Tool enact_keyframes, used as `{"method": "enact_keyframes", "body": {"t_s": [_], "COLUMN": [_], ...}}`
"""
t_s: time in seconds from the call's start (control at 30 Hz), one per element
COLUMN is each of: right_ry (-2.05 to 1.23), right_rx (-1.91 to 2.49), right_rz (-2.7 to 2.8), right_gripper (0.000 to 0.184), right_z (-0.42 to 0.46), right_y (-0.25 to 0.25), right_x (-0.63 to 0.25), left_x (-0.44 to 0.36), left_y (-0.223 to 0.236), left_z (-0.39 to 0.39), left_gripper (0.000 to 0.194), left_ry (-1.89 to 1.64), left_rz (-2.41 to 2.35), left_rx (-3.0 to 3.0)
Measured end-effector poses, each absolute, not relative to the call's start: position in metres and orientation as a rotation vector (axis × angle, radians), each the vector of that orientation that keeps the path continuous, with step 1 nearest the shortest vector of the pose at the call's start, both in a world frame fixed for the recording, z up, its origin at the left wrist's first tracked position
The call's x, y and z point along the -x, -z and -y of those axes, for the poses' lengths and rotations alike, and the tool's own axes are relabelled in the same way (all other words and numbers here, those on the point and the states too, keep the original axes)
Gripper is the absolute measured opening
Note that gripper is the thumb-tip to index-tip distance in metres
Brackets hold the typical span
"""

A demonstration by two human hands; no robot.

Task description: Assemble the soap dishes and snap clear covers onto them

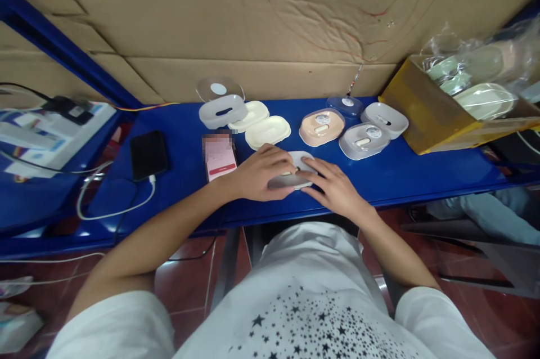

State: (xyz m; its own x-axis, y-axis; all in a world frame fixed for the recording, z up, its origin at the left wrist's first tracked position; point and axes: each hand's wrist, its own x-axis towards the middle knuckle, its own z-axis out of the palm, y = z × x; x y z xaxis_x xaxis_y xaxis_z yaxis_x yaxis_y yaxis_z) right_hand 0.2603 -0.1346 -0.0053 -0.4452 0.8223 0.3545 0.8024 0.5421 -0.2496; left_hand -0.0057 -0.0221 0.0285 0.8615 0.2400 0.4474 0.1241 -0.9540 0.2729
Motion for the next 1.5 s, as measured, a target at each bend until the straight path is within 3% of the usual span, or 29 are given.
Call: {"method": "enact_keyframes", "body": {"t_s": [0.1, 0.53, 0.7, 0.8, 0.97, 1.1, 1.23, 1.37, 1.5], "right_ry": [-0.017, 0.02, -0.002, -0.017, -0.038, -0.056, -0.069, -0.079, -0.07], "right_rx": [1.414, 1.384, 1.322, 1.356, 1.395, 1.402, 1.399, 1.389, 1.388], "right_rz": [2.281, 2.312, 2.389, 2.387, 2.353, 2.325, 2.316, 2.304, 2.293], "right_gripper": [0.04, 0.043, 0.046, 0.058, 0.067, 0.063, 0.061, 0.06, 0.057], "right_z": [0.135, 0.134, 0.135, 0.136, 0.136, 0.134, 0.134, 0.133, 0.133], "right_y": [0.004, 0.011, 0.01, 0.009, 0.012, 0.014, 0.014, 0.014, 0.015], "right_x": [-0.286, -0.304, -0.303, -0.301, -0.3, -0.3, -0.299, -0.298, -0.297], "left_x": [0.004, 0.001, 0.004, 0.017, 0.069, 0.093, 0.085, 0.088, 0.108], "left_y": [-0.021, -0.003, -0.014, -0.022, -0.026, -0.024, -0.021, -0.022, -0.03], "left_z": [0.02, 0.008, 0.006, -0.018, -0.083, -0.105, -0.101, -0.122, -0.173], "left_gripper": [0.038, 0.025, 0.031, 0.036, 0.065, 0.045, 0.04, 0.053, 0.092], "left_ry": [-0.661, -0.607, -0.643, -0.771, -0.745, -0.481, -0.595, -0.914, -1.064], "left_rz": [-0.321, -0.311, -0.263, -0.601, -1.68, -1.912, -1.765, -1.706, -1.774], "left_rx": [-2.872, -2.854, -2.768, -2.744, -2.542, -2.391, -2.506, -2.509, -2.441]}}
